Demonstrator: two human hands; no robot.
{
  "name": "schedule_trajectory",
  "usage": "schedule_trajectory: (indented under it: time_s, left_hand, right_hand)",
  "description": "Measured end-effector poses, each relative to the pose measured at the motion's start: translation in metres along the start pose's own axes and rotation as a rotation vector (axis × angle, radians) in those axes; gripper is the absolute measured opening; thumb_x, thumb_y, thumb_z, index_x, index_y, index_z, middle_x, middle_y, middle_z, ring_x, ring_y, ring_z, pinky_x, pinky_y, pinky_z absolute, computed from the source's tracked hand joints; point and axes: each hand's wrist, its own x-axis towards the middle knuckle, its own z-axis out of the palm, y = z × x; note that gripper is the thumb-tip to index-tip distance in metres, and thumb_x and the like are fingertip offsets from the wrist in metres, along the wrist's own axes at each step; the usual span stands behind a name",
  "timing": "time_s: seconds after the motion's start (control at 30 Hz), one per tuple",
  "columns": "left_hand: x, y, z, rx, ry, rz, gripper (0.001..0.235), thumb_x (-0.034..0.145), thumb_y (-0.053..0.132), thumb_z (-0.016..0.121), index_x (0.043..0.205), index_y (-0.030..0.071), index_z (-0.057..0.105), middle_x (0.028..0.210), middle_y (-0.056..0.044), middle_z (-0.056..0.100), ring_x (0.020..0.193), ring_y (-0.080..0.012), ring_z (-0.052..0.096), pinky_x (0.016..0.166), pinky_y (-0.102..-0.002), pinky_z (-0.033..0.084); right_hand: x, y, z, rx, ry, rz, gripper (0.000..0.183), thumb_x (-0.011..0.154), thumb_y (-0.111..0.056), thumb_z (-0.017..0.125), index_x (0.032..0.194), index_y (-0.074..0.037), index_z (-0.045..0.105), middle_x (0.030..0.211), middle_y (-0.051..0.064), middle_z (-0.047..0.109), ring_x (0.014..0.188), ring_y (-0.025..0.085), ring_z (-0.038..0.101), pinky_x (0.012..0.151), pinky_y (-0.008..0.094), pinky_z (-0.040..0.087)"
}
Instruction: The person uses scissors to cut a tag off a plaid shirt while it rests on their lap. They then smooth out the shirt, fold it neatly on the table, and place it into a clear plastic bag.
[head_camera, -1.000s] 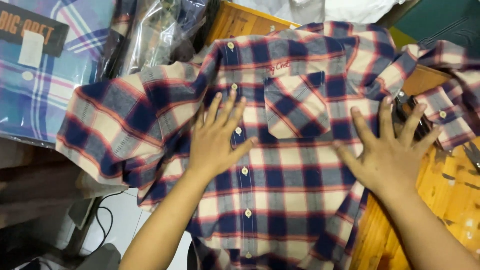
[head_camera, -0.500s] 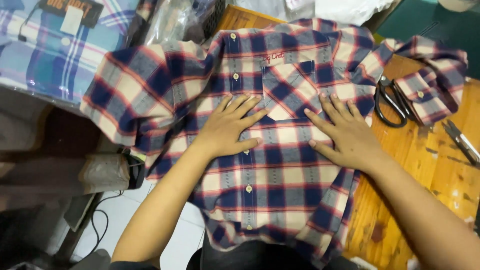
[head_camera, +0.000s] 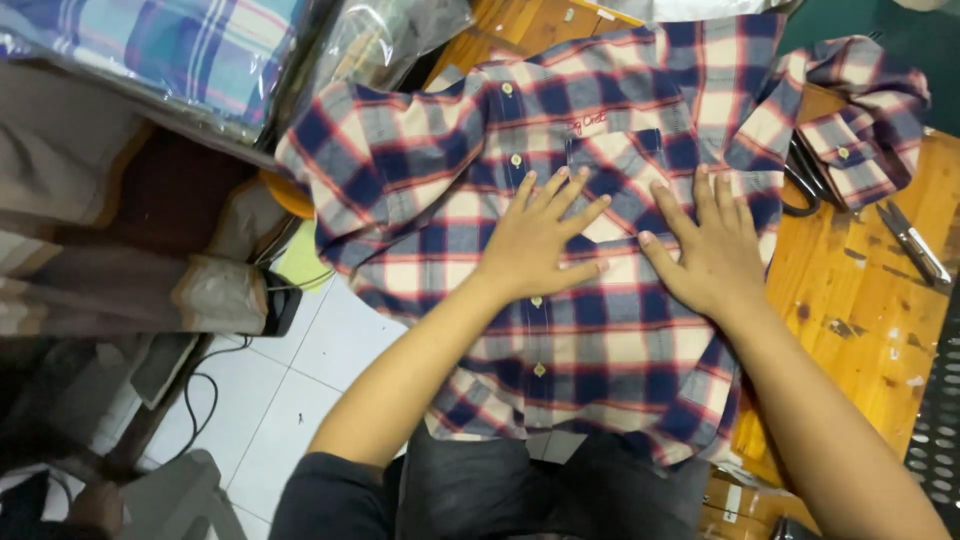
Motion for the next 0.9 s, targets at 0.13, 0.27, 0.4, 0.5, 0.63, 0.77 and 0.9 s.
schedule_trajectory:
  time_s: [0.13, 0.27, 0.4, 0.5, 0.63, 0.77, 0.9]
  left_hand:
    - [0.005, -0.035, -0.027, 0.049, -0.213, -0.206, 0.069, 0.071, 0.072, 0.027, 0.131, 0.037, 0.028, 0.141, -0.001, 0.021, 0.130, -0.0313, 0.008, 0.100, -0.057, 0.003]
    - [0.040, -0.063, -0.035, 0.009, -0.385, -0.204, 0.067, 0.076, 0.065, 0.029, 0.134, 0.034, 0.019, 0.143, 0.003, 0.010, 0.131, -0.0250, 0.000, 0.104, -0.048, 0.002]
    - [0.073, -0.102, -0.018, -0.032, -0.349, -0.208, 0.066, 0.079, 0.059, 0.037, 0.136, 0.029, 0.021, 0.143, -0.002, 0.010, 0.131, -0.0306, 0.000, 0.103, -0.049, 0.001]
    - [0.072, -0.123, -0.009, -0.264, -0.193, -0.175, 0.063, 0.080, 0.047, 0.053, 0.134, 0.026, 0.028, 0.142, -0.008, 0.013, 0.129, -0.0369, -0.001, 0.104, -0.046, 0.004]
    - [0.066, -0.149, 0.005, -0.383, -0.115, -0.049, 0.065, 0.080, 0.043, 0.057, 0.135, 0.022, 0.028, 0.142, -0.012, 0.018, 0.130, -0.0378, 0.003, 0.104, -0.049, 0.004]
    - [0.059, -0.168, 0.023, -0.443, -0.011, 0.002, 0.062, 0.080, 0.039, 0.063, 0.133, 0.022, 0.034, 0.142, -0.017, 0.012, 0.131, -0.0381, 0.004, 0.105, -0.049, 0.004]
    - [0.061, -0.163, 0.024, -0.365, 0.247, 0.176, 0.060, 0.082, 0.023, 0.069, 0.131, 0.009, 0.038, 0.140, -0.020, 0.021, 0.132, -0.0334, 0.021, 0.108, -0.048, 0.014]
  right_hand:
    - [0.012, 0.012, 0.001, -0.035, -0.014, -0.058, 0.061, 0.081, -0.053, 0.026, 0.134, -0.022, 0.029, 0.139, 0.024, 0.019, 0.127, 0.041, 0.015, 0.096, 0.061, 0.009]
    - [0.051, 0.030, 0.002, -0.034, 0.104, -0.169, 0.058, 0.084, -0.049, 0.029, 0.133, -0.018, 0.033, 0.138, 0.026, 0.020, 0.128, 0.041, 0.014, 0.097, 0.059, 0.013]
    - [0.077, 0.033, -0.011, -0.306, 0.588, -0.356, 0.059, 0.073, -0.013, 0.071, 0.126, 0.005, 0.052, 0.132, 0.033, 0.035, 0.121, 0.046, 0.033, 0.098, 0.056, 0.024]
    - [0.054, 0.002, -0.022, 0.045, 0.451, -0.449, 0.044, 0.079, -0.028, 0.051, 0.112, 0.001, 0.051, 0.115, 0.033, 0.045, 0.108, 0.047, 0.040, 0.082, 0.059, 0.034]
    - [-0.001, 0.025, 0.000, -0.028, 0.026, -0.407, 0.055, 0.085, -0.041, 0.033, 0.135, -0.018, 0.027, 0.142, 0.012, 0.022, 0.126, 0.038, 0.024, 0.098, 0.054, 0.017]
    - [-0.052, 0.048, -0.012, -0.011, 0.029, 0.037, 0.070, 0.081, -0.053, 0.028, 0.134, -0.009, 0.025, 0.141, 0.017, 0.020, 0.129, 0.037, 0.013, 0.102, 0.052, 0.010]
    - [-0.098, 0.034, -0.008, -0.136, 0.332, 0.186, 0.053, 0.082, -0.041, 0.040, 0.113, 0.000, 0.055, 0.126, 0.025, 0.047, 0.124, 0.043, 0.037, 0.089, 0.052, 0.038]
